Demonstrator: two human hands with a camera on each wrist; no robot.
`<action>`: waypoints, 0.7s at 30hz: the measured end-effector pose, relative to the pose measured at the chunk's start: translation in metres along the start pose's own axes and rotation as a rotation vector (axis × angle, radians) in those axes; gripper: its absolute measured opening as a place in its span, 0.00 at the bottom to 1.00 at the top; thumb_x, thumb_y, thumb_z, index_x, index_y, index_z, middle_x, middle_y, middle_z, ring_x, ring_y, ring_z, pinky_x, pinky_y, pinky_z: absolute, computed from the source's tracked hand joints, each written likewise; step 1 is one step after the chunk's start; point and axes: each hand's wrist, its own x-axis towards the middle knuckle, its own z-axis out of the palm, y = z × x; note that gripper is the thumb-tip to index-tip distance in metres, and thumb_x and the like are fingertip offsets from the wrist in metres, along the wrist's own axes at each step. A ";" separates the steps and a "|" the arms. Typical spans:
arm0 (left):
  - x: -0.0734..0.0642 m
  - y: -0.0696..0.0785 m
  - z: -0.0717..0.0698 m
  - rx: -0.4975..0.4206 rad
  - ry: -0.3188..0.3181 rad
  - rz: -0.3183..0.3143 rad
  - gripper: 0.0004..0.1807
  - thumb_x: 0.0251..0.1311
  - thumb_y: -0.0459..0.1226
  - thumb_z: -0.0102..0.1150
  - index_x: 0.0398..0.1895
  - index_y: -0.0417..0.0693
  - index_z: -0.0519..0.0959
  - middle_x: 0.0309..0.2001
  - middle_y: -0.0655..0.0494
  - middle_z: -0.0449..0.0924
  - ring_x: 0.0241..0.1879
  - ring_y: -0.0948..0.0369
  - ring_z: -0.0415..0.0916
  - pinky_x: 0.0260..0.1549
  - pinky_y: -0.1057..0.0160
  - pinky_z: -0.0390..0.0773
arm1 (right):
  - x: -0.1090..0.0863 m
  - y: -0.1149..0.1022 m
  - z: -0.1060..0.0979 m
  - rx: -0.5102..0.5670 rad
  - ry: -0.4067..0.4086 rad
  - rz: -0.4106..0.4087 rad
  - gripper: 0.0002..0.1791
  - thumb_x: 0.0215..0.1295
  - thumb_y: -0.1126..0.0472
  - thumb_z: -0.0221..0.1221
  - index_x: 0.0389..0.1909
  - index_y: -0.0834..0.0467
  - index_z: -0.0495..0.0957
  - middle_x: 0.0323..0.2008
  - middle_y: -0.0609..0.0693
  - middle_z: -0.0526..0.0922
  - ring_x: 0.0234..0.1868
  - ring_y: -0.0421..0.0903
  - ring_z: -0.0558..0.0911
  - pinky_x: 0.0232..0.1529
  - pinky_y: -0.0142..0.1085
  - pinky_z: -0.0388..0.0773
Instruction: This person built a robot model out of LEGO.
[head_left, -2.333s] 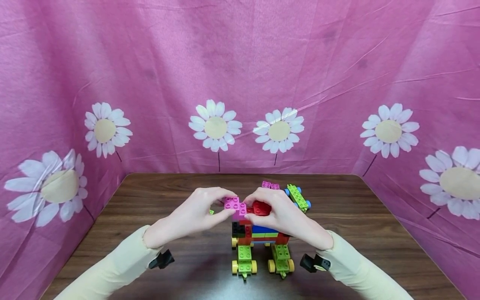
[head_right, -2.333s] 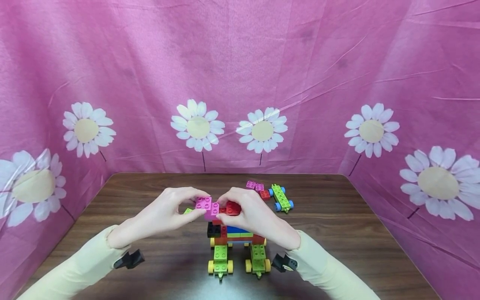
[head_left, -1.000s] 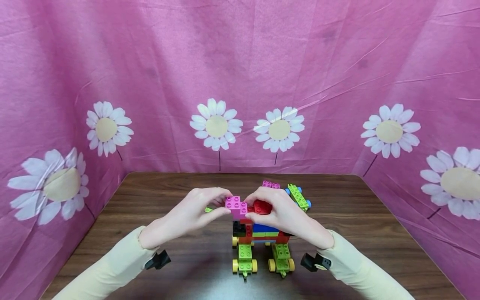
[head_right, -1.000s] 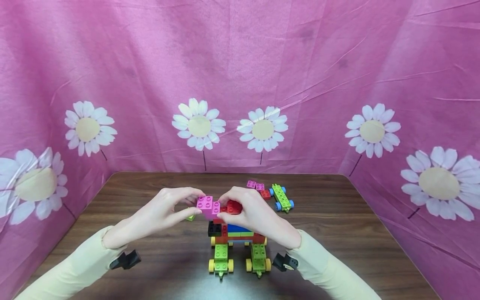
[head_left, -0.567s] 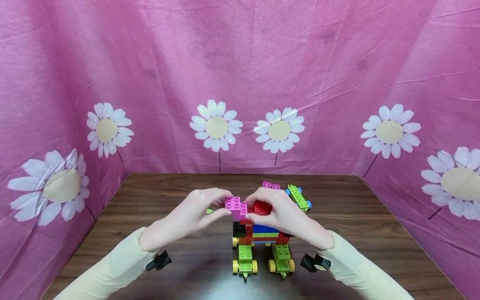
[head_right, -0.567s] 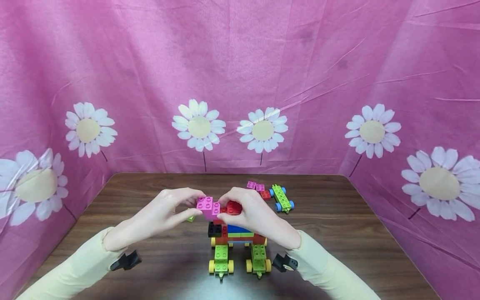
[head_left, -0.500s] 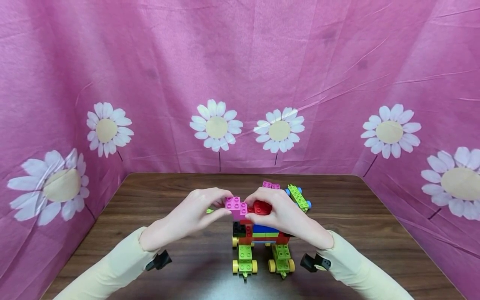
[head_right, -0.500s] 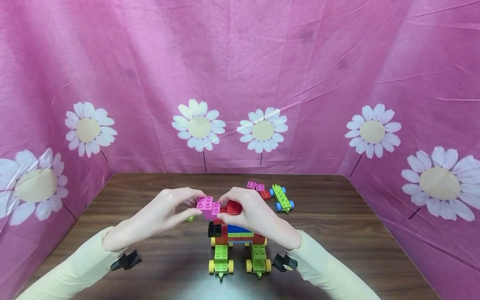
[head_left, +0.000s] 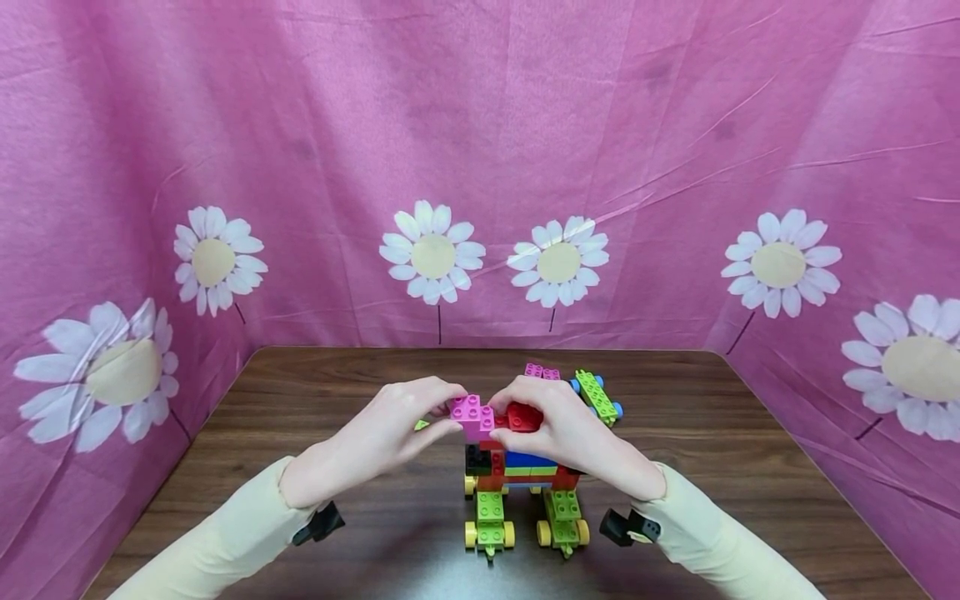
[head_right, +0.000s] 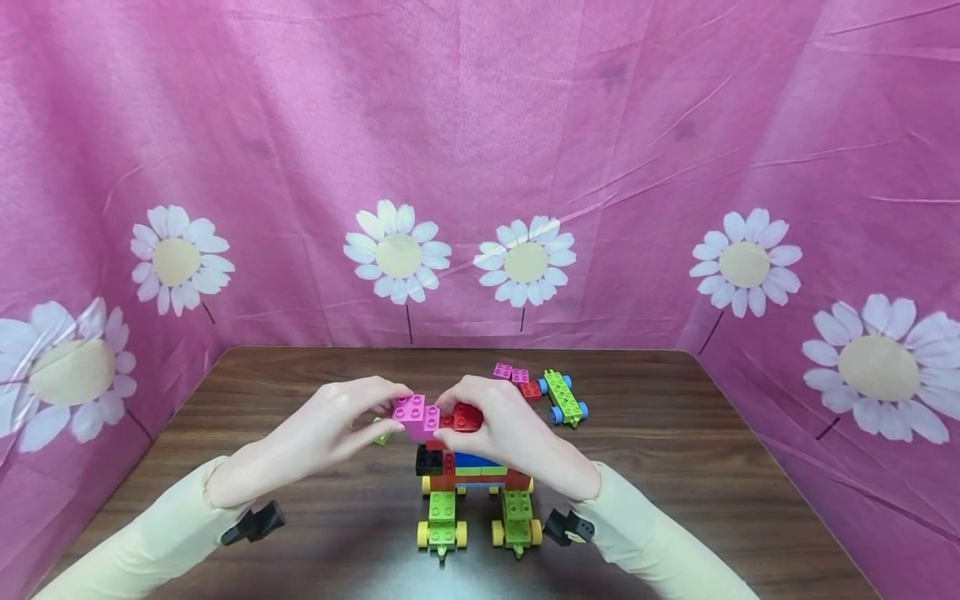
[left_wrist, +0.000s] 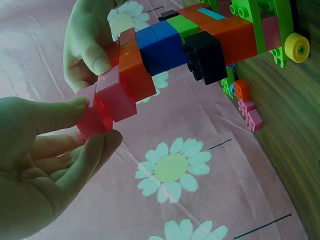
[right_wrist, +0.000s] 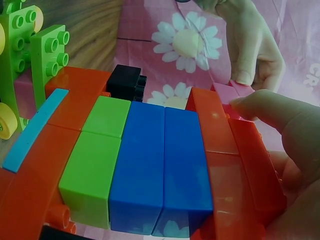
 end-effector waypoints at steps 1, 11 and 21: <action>0.000 0.000 0.000 -0.004 0.000 0.001 0.16 0.58 0.35 0.69 0.49 0.41 0.80 0.40 0.54 0.85 0.36 0.66 0.82 0.38 0.67 0.84 | 0.000 0.000 0.000 0.001 0.000 0.002 0.13 0.56 0.57 0.71 0.42 0.52 0.83 0.38 0.44 0.87 0.35 0.35 0.79 0.35 0.27 0.80; 0.002 -0.003 -0.001 -0.029 -0.011 0.022 0.14 0.61 0.36 0.66 0.48 0.41 0.80 0.39 0.55 0.85 0.36 0.67 0.83 0.39 0.72 0.82 | 0.000 0.000 0.000 0.020 0.006 -0.011 0.12 0.57 0.58 0.71 0.42 0.52 0.83 0.37 0.44 0.87 0.33 0.34 0.78 0.33 0.26 0.79; 0.004 -0.001 -0.002 -0.011 -0.023 0.021 0.12 0.61 0.35 0.66 0.47 0.41 0.81 0.39 0.55 0.84 0.38 0.66 0.83 0.39 0.72 0.82 | 0.000 0.001 0.001 0.017 0.007 -0.026 0.12 0.56 0.58 0.71 0.41 0.52 0.83 0.37 0.44 0.86 0.34 0.35 0.78 0.35 0.27 0.79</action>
